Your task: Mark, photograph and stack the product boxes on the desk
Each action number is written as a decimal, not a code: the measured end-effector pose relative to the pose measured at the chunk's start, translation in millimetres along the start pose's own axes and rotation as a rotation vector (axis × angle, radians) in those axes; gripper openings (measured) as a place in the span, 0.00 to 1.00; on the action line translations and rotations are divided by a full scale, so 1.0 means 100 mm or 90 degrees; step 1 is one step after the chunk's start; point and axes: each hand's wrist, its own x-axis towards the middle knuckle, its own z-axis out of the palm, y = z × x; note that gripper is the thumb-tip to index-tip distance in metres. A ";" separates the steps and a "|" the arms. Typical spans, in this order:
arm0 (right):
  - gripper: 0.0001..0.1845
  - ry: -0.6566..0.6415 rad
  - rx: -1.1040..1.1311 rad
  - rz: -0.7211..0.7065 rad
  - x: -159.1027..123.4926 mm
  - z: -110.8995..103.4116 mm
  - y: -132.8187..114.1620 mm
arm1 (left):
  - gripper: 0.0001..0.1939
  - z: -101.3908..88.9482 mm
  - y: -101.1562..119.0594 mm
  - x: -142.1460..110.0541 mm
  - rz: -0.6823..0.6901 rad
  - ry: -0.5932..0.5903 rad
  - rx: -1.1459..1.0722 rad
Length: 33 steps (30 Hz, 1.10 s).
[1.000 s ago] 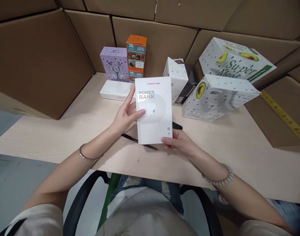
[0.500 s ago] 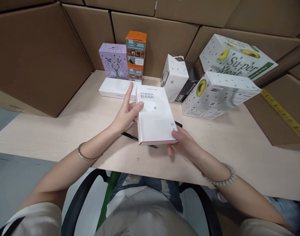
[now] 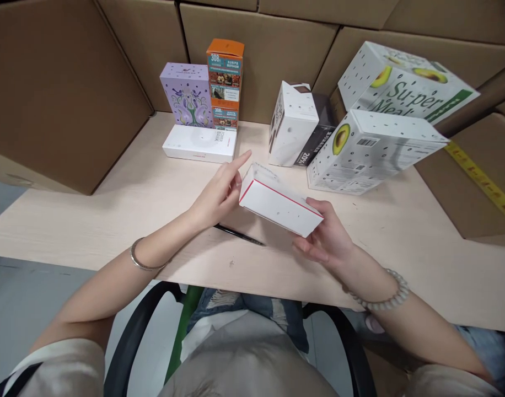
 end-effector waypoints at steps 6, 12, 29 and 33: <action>0.28 -0.006 -0.036 -0.018 0.00 0.00 -0.01 | 0.19 -0.08 -0.03 0.06 0.055 -0.008 0.036; 0.28 0.073 -0.092 -0.140 0.07 -0.05 -0.14 | 0.24 -0.12 0.01 0.07 -0.075 0.084 -0.159; 0.29 0.204 -0.292 -0.365 0.23 -0.15 0.03 | 0.21 -0.04 -0.21 0.07 -0.262 -0.080 -0.548; 0.25 0.223 -0.317 -0.377 0.24 -0.17 0.03 | 0.23 0.02 -0.26 0.05 -0.266 -0.071 -0.521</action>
